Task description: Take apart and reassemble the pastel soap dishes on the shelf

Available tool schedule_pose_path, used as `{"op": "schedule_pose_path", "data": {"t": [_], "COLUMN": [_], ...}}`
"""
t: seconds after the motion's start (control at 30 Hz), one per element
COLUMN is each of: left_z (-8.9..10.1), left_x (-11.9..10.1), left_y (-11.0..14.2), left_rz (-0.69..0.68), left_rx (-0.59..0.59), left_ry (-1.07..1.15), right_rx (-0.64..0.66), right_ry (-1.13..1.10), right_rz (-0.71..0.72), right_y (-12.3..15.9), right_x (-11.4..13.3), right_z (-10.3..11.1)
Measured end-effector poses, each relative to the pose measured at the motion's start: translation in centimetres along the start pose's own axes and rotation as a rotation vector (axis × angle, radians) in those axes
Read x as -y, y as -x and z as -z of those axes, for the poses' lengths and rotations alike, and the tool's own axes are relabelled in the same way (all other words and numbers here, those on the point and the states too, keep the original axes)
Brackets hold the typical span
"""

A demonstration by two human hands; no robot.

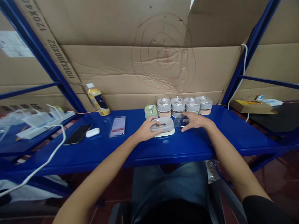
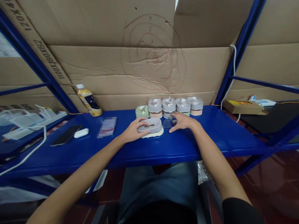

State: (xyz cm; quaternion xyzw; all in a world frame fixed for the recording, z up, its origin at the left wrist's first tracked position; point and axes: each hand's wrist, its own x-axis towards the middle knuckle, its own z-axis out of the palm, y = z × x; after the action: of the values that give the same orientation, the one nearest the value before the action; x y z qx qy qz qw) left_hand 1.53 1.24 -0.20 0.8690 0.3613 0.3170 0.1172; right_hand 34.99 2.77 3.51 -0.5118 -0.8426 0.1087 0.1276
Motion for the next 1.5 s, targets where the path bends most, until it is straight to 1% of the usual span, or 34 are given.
{"op": "schedule_pose_path", "data": {"t": [0.1,0.17,0.23,0.3,0.37,0.43,0.5,0.57,0.63,0.77,0.93,1.3,1.43,1.5], "left_z": [-0.4,-0.5,-0.5,-0.4,-0.4,-0.5,-0.8,-1.2,-1.7,-2.4,-2.6,-3.0,-2.6,-2.3], "left_x": [-0.2,-0.3,-0.5,-0.7,-0.9,-1.0,-1.0,-0.9,-0.8,-0.9,-0.9,0.2,0.5,0.5], "left_y": [-0.1,-0.3,-0.3,-0.4,-0.3,-0.3,-0.2,-0.1,-0.1,-0.2,-0.3,-0.3,-0.1,0.1], "left_rz": [0.002,0.005,0.018,0.048,0.073,0.077,0.059,0.039,0.023,-0.027,-0.04,-0.035,-0.016,0.005], "left_rx": [0.021,0.02,0.017,0.018,0.028,0.041,0.041,0.025,0.01,-0.023,-0.007,0.034,0.045,0.051], "left_ry": [0.004,0.003,0.0,-0.003,-0.002,-0.004,-0.002,0.015,0.041,0.072,0.098,0.127,0.123,0.128], "right_rx": [0.074,0.103,0.098,0.028,-0.1,-0.236,-0.302,-0.288,-0.243,-0.219,-0.187,-0.139,-0.098,-0.097], "right_ry": [-0.029,-0.05,-0.061,-0.043,-0.035,-0.089,-0.185,-0.239,-0.222,-0.17,-0.162,-0.055,-0.036,-0.015], "right_rz": [-0.094,-0.12,-0.123,-0.124,-0.103,-0.028,0.1,0.235,0.323,0.367,0.348,0.246,0.25,0.189], "right_y": [-0.1,-0.2,-0.2,0.0,0.2,0.2,0.1,-0.1,-0.4,-0.8,-0.8,-0.5,0.5,2.0], "right_x": [-0.9,-1.1,-1.1,-1.0,-0.5,0.3,1.5,2.9,4.2,5.8,6.2,7.3,6.4,5.3], "right_z": [0.1,0.1,0.3,0.6,0.7,0.5,-0.1,-1.0,-1.9,-3.0,-3.4,-3.7,-3.3,-2.9]}}
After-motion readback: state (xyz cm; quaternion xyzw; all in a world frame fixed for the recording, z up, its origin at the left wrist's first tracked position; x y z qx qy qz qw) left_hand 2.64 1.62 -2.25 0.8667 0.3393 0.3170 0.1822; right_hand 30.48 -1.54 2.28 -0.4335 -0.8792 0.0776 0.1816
